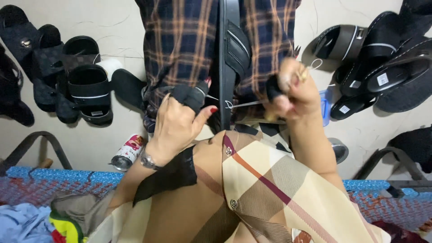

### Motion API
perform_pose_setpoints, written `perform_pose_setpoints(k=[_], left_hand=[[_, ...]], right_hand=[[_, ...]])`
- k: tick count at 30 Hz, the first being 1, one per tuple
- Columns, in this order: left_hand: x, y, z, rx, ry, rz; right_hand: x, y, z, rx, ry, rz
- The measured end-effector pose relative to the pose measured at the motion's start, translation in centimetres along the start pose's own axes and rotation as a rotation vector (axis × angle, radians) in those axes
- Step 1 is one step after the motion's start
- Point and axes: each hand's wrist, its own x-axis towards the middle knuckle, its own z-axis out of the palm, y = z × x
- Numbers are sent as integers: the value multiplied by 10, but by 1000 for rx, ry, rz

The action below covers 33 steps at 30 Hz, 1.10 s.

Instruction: The person sits on the floor and uses a needle and thread to sew a black shoe held between their legs. They repeatedly push the needle through the shoe material and pull the thread tight to secure the stitching.

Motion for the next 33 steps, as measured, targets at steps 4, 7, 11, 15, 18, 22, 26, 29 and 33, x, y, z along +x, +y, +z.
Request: perform_pose_setpoints(k=[4, 7, 11, 15, 18, 22, 26, 29, 33], left_hand=[[-37, -19, 7, -174, -44, 74], [-44, -38, -14, -700, -521, -79], [-56, -125, -43, -674, -628, -601], [-67, -180, -40, 731, -195, -448], [62, -36, -67, -242, -301, -297], [47, -38, -24, -59, -428, 40], [52, -40, -14, 10, -399, 110], [48, -40, -9, 2, -356, 121], [50, -37, -4, -65, -224, 172]], right_hand=[[10, 6, 3, -796, 547, -237], [12, -9, -4, -902, 588, -161], [-31, -80, -16, -1898, 735, 142], [-44, -77, 38, -2195, 99, 390], [-15, -37, 51, -2506, -341, 365], [-7, -27, 48, -2483, -402, 297], [-5, -29, 48, -2475, -385, 354], [1, -31, 56, -2477, -389, 380], [6, -29, 71, -2491, -390, 617]])
